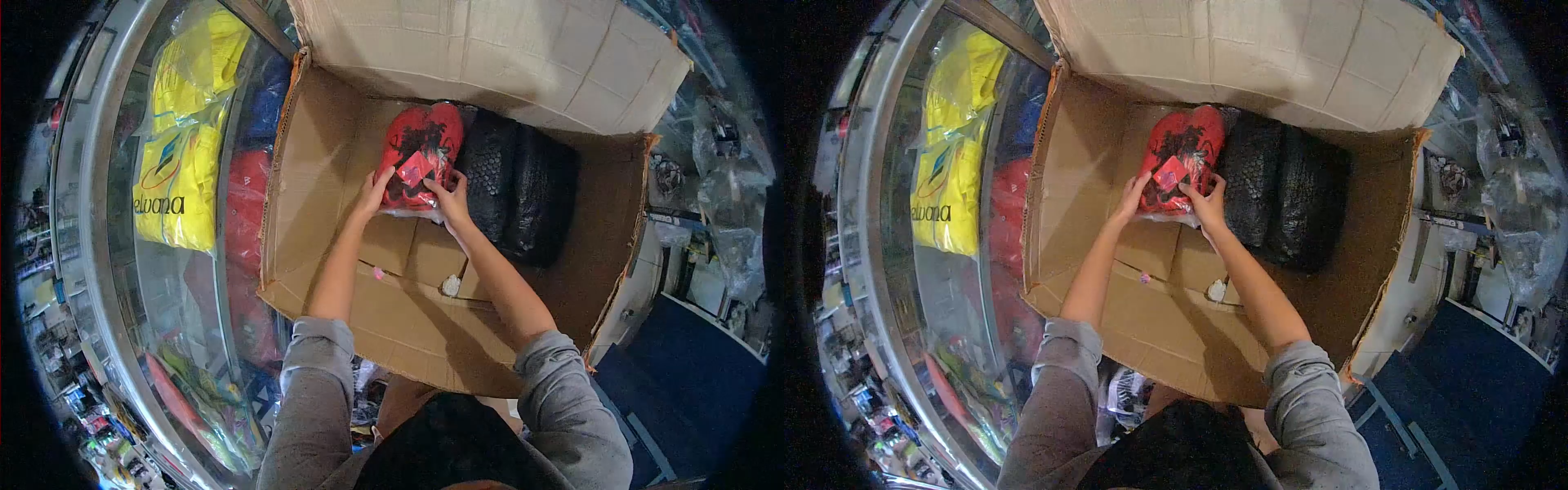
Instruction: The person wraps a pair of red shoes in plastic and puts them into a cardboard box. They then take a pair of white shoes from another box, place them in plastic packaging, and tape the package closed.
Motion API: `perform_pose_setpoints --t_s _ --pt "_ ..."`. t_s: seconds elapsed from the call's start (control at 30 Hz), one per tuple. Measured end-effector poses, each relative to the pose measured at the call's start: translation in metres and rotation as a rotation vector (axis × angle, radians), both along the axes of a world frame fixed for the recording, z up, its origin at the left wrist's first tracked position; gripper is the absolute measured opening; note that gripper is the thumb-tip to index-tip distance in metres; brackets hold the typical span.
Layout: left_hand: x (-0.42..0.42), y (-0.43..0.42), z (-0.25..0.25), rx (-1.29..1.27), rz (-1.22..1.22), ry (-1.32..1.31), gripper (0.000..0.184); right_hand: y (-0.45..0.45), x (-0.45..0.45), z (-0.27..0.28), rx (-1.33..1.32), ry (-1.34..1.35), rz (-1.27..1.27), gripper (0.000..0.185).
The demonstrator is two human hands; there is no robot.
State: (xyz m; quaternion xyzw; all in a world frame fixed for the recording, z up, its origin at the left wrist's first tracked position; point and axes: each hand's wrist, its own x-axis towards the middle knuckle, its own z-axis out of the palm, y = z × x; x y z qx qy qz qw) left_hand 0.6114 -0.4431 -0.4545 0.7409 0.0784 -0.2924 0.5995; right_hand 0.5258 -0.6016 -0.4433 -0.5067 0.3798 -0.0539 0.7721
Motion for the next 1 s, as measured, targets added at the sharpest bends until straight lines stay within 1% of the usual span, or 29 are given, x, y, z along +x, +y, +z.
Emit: perform_pose_setpoints --t_s 0.07,0.13,0.2,0.23,0.3,0.37,0.43,0.47,0.5,0.53,0.57,0.6,0.63,0.7,0.73,0.77,0.83,0.87,0.93,0.97,1.0 --pt "0.002 -0.001 -0.003 -0.023 0.01 -0.021 0.075 0.001 0.002 -0.006 -0.003 -0.015 -0.007 0.088" --pt "0.006 -0.001 -0.017 -0.046 0.02 -0.041 0.076 0.0 0.006 -0.012 -0.006 -0.029 -0.014 0.088" --pt "0.011 -0.002 -0.026 -0.044 0.032 -0.056 0.083 -0.003 0.01 -0.015 -0.135 0.013 0.039 0.088" --pt "0.013 -0.002 -0.026 -0.046 0.031 -0.054 0.083 -0.003 0.011 -0.015 -0.136 0.015 0.038 0.088" --pt "0.016 -0.003 -0.029 -0.026 -0.008 -0.023 0.094 -0.002 0.014 -0.009 -0.166 0.02 0.076 0.086" --pt "0.018 -0.005 -0.033 -0.03 -0.008 -0.02 0.097 -0.002 0.013 0.002 -0.181 0.045 0.09 0.085" --pt "0.02 -0.001 -0.058 -0.03 -0.008 -0.017 0.101 -0.004 0.011 -0.004 -0.262 0.127 0.201 0.084" --pt "0.021 0.001 -0.08 0.001 -0.012 -0.035 0.104 -0.004 0.009 -0.008 -0.398 0.13 0.227 0.081" --pt "0.023 0.002 -0.092 0.034 -0.016 -0.053 0.107 -0.005 0.008 -0.007 -0.399 0.128 0.227 0.081" --pt "0.021 -0.003 -0.073 0.033 -0.015 -0.055 0.107 -0.007 0.006 -0.007 -0.539 0.186 0.323 0.081" --pt "0.015 -0.008 -0.055 0.085 -0.018 -0.07 0.108 -0.008 0.004 -0.006 -0.68 0.245 0.42 0.081" --pt "0.012 -0.009 -0.05 0.135 -0.02 -0.085 0.108 -0.007 -0.001 -0.008 -0.683 0.211 0.403 0.081" --pt "0.012 -0.01 -0.046 0.134 -0.019 -0.085 0.108 -0.006 -0.006 -0.011 -0.684 0.21 0.404 0.081" --pt "0.012 -0.013 -0.043 0.104 -0.087 -0.052 0.107 -0.004 -0.016 -0.017 -0.792 -0.022 0.346 0.077" --pt "0.012 -0.014 -0.044 0.067 -0.09 -0.057 0.104 -0.001 -0.02 -0.006 -0.893 -0.077 0.312 0.07" --pt "0.011 -0.015 -0.045 0.066 -0.09 -0.056 0.104 -0.002 -0.02 0.004 -0.894 -0.076 0.313 0.07" --pt "0.01 -0.015 -0.044 0.069 -0.111 -0.134 0.102 -0.005 -0.023 0.007 -1.128 0.135 0.703 0.066" --pt "0.01 -0.014 -0.043 0.074 -0.111 -0.132 0.102 -0.006 -0.022 0.009 -1.123 0.135 0.704 0.066" --pt "0.011 -0.013 -0.037 0.176 -0.195 -0.142 0.105 -0.008 -0.021 0.007 -1.234 0.186 0.738 0.062" --pt "0.012 -0.012 -0.048 0.178 -0.196 -0.14 0.105 -0.008 -0.021 0.006 -1.231 0.188 0.739 0.062" --pt "0.013 -0.006 -0.085 0.215 -0.19 -0.192 0.109 -0.009 -0.021 0.006 -1.262 0.157 0.725 0.059"
